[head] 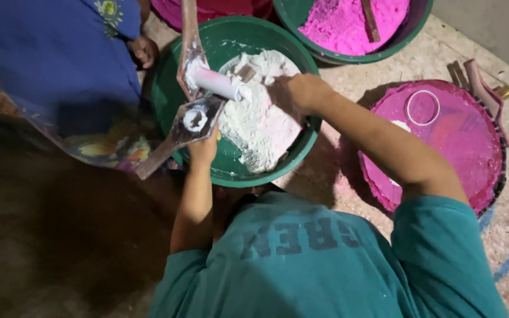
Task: The person scoops white and pink powders into a wooden mold, presses them together, and releases ring-shaped confections onto a pink tray. The process is repeated to produce multiple identical items.
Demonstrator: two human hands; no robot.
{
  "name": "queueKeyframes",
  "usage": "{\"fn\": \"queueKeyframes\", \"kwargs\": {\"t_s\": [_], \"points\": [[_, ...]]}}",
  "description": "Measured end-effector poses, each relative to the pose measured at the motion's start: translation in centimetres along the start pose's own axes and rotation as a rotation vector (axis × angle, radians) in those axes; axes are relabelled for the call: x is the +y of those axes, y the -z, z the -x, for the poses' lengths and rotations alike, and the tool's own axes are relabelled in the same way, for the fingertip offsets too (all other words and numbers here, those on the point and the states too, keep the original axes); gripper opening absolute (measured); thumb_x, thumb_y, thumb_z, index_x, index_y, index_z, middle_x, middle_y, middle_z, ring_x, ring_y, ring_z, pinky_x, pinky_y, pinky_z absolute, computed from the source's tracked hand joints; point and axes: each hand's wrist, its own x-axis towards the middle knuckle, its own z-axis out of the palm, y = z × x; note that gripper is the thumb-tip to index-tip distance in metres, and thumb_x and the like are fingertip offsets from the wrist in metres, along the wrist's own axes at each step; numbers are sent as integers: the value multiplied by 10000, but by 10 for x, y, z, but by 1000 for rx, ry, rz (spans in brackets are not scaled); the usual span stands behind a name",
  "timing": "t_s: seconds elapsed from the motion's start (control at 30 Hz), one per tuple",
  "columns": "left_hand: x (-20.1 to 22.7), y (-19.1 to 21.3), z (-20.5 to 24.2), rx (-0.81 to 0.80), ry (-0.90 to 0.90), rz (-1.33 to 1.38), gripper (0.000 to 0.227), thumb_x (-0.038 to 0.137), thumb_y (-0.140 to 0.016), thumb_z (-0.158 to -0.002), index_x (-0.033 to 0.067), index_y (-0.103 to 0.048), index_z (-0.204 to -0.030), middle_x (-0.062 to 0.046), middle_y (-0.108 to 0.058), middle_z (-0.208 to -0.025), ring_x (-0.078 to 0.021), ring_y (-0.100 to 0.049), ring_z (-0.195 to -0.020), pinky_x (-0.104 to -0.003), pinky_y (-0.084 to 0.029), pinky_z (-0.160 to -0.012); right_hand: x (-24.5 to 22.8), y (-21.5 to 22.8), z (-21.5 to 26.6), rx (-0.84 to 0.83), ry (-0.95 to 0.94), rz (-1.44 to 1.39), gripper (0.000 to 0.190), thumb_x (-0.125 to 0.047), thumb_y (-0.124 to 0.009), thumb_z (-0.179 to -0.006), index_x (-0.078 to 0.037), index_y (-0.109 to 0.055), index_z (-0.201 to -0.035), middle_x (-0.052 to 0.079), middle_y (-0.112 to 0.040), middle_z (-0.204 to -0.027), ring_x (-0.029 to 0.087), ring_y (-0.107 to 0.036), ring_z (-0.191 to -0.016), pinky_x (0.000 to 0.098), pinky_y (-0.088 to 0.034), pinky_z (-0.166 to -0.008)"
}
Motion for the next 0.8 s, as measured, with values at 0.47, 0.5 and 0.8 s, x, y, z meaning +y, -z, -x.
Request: {"fn": "queueKeyframes", "kwargs": {"t_s": [0.47, 0.5, 0.8], "points": [[46, 5, -52, 36, -328, -471, 373, 181, -742, -918, 13, -634, -1233, -189, -664, -1274, -345, -604, -1233, -422, -481, -1069, -3, 36, 115, -102, 186, -484, 317, -172, -583, -978, -101, -725, -1252, 194, -734, -909, 316, -699, -757, 412, -551, -729], [56, 4, -58, 35, -428, -622, 388, 215, -752, -919, 24, -633, -1236, -199, -654, -1286, -362, -588, -1253, -431, -473, -1080, 5, 49, 133, -227, 25, -536, 350, -167, -551, -990, -137, -723, -1293, 179, -731, -763, 268, -682, -649, 381, -547, -673], [195, -46, -72, -474, -208, -268, 646, 372, -771, -881, 142, -521, -1430, -132, -616, -1374, -326, -586, -1259, -429, -476, -1043, 31, 132, 204, -116, -21, -558, 340, -268, -601, -1070, -110, -775, -1317, 175, -644, -797, 256, -582, -652, 398, -465, -581]]}}
